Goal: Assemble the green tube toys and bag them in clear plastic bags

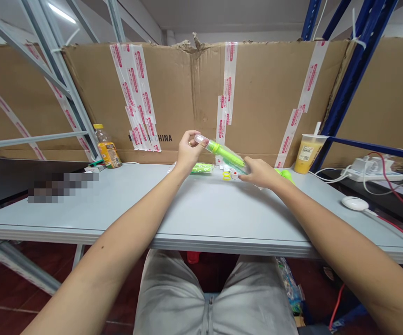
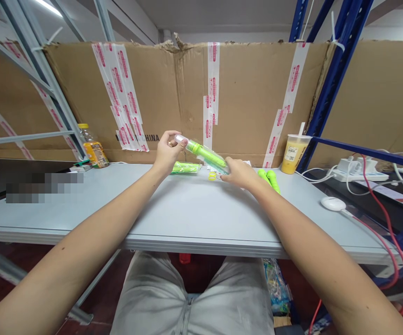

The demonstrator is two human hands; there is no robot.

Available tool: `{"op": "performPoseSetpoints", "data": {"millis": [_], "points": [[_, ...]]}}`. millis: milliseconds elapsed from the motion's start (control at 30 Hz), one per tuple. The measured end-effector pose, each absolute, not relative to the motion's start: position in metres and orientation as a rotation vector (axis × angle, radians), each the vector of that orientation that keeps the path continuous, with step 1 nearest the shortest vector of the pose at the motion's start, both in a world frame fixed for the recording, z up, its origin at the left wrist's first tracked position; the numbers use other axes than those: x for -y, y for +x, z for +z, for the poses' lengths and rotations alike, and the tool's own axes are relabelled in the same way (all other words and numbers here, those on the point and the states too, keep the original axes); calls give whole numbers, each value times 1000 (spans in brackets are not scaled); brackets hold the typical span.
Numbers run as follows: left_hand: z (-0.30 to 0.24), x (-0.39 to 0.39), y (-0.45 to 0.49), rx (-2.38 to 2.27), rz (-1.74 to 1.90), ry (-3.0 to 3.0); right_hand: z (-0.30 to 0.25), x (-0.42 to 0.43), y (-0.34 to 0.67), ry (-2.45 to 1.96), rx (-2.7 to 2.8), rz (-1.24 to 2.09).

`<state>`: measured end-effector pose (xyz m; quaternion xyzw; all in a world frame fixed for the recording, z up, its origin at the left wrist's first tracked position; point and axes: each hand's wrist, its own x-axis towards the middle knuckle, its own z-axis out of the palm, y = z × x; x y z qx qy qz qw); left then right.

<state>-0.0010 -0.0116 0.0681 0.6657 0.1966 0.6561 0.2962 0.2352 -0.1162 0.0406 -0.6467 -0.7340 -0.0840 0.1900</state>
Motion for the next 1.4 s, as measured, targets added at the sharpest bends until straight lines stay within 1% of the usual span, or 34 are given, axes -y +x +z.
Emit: {"op": "performPoseSetpoints", "data": {"millis": [300, 733, 1100, 1400], "points": [[69, 14, -1, -558, 1796, 1852, 40, 117, 234, -1774, 2060, -223], [71, 16, -2, -632, 1813, 1775, 38, 114, 237, -1716, 2033, -200], [74, 15, -4, -531, 1713, 1798, 41, 116, 238, -1749, 2061, -171], [74, 14, -5, -553, 1741, 1810, 43, 117, 238, -1763, 2073, -176]]}}
